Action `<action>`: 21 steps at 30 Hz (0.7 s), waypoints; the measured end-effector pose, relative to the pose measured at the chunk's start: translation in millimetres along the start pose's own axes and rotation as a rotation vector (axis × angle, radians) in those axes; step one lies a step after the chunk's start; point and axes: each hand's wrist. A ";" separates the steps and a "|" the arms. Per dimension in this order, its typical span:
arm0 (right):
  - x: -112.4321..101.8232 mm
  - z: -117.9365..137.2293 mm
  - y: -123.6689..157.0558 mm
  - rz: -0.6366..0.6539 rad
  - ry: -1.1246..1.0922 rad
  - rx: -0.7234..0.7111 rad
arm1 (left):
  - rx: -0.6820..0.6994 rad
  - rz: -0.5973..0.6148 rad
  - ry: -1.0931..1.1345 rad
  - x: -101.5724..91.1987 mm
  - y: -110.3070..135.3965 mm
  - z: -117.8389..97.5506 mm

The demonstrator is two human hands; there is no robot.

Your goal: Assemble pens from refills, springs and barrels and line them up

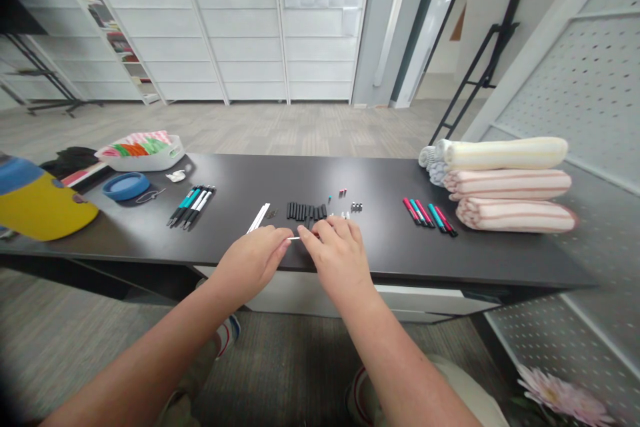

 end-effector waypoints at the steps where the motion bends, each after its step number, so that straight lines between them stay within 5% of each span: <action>1: 0.2 1.2 -0.3 0.006 -0.007 -0.004 | 0.011 0.003 -0.024 0.2 0.3 -0.9; 5: -1.4 7.8 -1.9 0.006 -0.053 -0.014 | 0.014 0.015 -0.049 0.5 0.9 -4.4; 12: -18.6 13.3 -5.0 -0.331 -0.218 0.216 | -0.250 -0.134 0.334 -3.9 -1.4 3.8; 17: -7.6 9.1 -2.9 -0.109 -0.896 0.720 | -0.261 -0.162 0.483 -4.7 -2.5 6.3; 21: -2.0 6.5 -3.2 -0.098 -1.143 0.830 | -0.150 -0.070 0.486 -0.4 -2.6 0.6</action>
Point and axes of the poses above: each hand's wrist, its own y-axis away from the middle knuckle, its own x-axis out of the palm, z = x × y, and after that the axes turned 9 degrees about -z, right-handed
